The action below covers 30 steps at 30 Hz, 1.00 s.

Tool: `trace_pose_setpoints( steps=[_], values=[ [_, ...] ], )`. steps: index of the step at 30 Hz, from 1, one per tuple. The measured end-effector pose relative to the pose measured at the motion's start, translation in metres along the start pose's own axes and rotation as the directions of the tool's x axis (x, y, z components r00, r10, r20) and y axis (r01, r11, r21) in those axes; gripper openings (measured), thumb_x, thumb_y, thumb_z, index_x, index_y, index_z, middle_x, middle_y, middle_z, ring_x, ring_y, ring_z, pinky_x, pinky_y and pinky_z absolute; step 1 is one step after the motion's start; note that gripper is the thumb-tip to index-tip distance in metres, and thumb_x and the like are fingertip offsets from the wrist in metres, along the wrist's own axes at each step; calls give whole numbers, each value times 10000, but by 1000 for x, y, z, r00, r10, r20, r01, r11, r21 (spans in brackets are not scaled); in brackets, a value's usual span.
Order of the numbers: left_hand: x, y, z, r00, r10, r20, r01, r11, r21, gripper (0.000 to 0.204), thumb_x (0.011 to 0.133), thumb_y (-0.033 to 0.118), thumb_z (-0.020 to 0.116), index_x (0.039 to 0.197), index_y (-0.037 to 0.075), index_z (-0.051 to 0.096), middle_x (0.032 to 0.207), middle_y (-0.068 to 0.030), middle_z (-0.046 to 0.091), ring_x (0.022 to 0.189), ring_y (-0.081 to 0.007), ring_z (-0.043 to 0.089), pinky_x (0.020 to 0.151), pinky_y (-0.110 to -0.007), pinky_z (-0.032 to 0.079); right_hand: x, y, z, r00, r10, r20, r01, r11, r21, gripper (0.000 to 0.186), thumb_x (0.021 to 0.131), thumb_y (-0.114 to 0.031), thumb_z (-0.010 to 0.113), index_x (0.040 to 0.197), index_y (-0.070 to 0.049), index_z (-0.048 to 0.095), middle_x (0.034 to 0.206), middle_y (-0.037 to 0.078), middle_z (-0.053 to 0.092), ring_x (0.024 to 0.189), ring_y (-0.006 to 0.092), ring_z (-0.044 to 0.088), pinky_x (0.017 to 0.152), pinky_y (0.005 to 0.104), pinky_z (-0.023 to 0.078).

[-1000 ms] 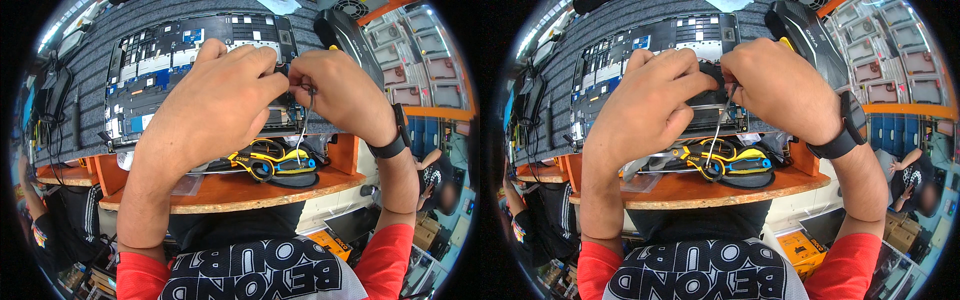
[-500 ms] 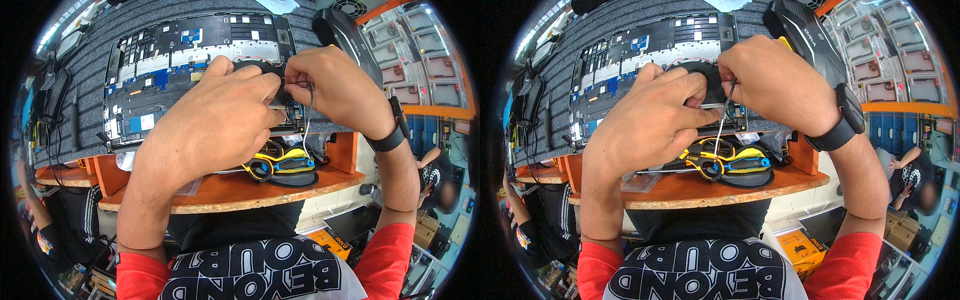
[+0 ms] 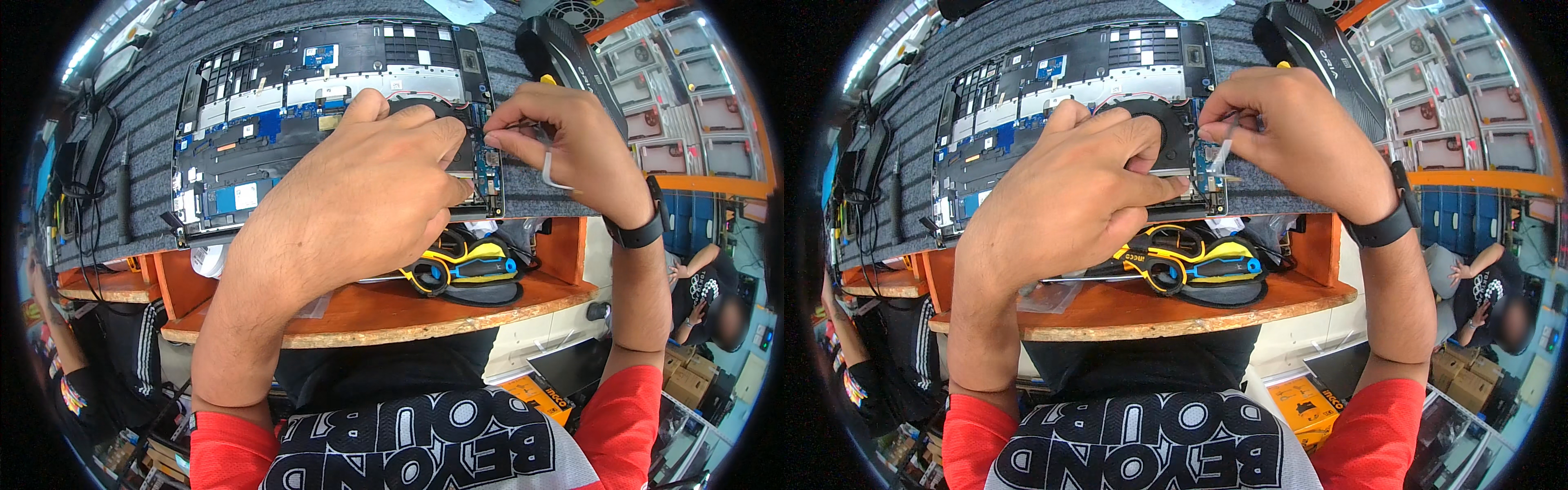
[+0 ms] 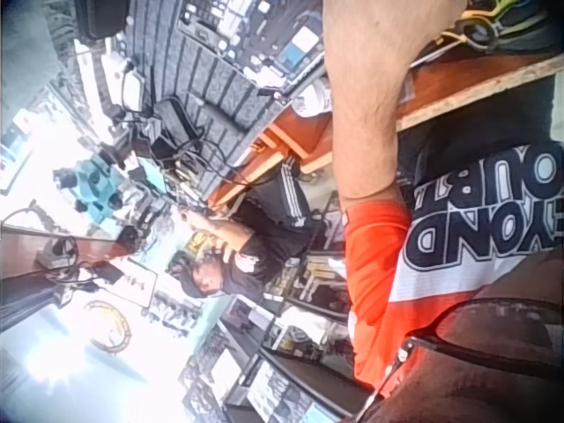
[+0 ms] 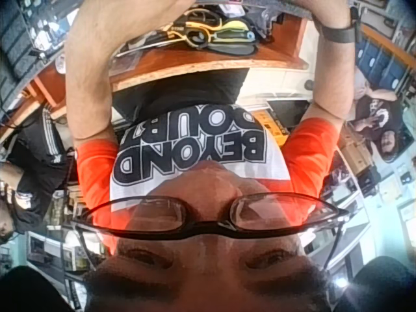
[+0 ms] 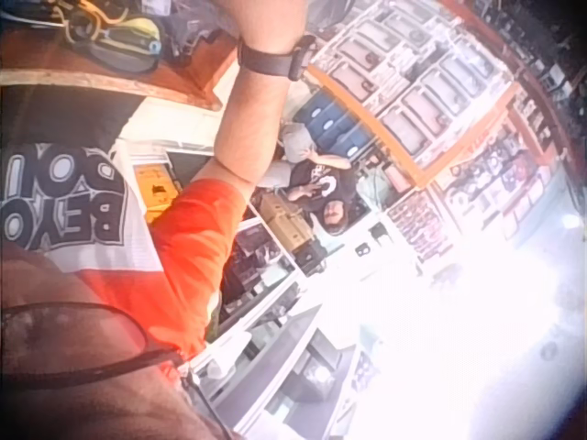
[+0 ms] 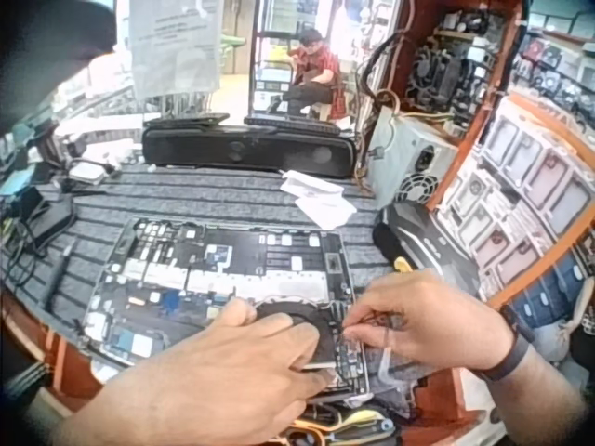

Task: The person works on the internal components of an open laptop, moving small wires and components with a tool and their hands, then stands up to move a small stool and some bubble wrap before returning to work on the laptop.

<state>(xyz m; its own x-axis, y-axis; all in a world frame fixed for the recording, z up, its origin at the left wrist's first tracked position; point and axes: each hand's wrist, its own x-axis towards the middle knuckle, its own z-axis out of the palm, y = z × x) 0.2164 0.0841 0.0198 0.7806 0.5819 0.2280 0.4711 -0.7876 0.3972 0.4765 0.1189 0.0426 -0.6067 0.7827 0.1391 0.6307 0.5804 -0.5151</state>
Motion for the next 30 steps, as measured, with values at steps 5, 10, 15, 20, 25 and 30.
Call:
trace_pose_setpoints(
  steps=[5,10,15,20,25,30],
  values=[
    [-1,0,-1,1000,-5,-3,5,1000,0,368,805,134,765,1168,131,828,975,-51,537,975,-229,551,855,-404,345,4,0,-11,999,-48,17,49,995,-83,118,897,-64,791,965,5,725,823,146,669,733,289,666,685,387,544],
    [1,-2,-3,1000,17,-1,-17,1000,-19,357,806,120,750,1157,122,816,985,-51,551,980,-230,560,853,-407,354,8,4,-5,996,-92,21,94,988,-125,122,880,-57,758,963,14,703,859,174,681,786,350,697,718,418,563],
    [3,-5,-2,996,-37,-75,38,999,14,366,811,70,701,1165,106,784,1016,-52,588,994,-237,599,887,-411,384,13,3,-5,993,-104,50,110,983,-144,132,885,-84,749,954,15,696,884,179,694,821,373,706,744,431,570],
    [3,-8,-4,990,-76,-116,86,993,84,341,836,50,672,1162,97,760,1025,-59,598,1008,-238,620,909,-416,397,17,8,-3,987,-153,54,160,975,-155,138,911,-99,753,976,12,703,903,176,701,853,370,710,758,428,570],
    [3,-14,-4,968,-71,-242,114,979,168,330,857,42,648,1174,86,725,1038,-75,606,1010,-260,620,901,-420,398,20,20,3,974,-225,34,226,973,-43,135,929,-91,757,1003,13,713,917,168,701,844,363,704,737,426,559],
    [4,-13,-7,967,-99,-236,144,973,179,311,865,45,632,1163,81,716,1056,-87,612,999,-277,619,886,-422,398,20,26,6,985,-170,13,170,985,-19,157,925,-97,773,1036,3,725,917,156,700,817,333,698,718,401,546]
  ],
)
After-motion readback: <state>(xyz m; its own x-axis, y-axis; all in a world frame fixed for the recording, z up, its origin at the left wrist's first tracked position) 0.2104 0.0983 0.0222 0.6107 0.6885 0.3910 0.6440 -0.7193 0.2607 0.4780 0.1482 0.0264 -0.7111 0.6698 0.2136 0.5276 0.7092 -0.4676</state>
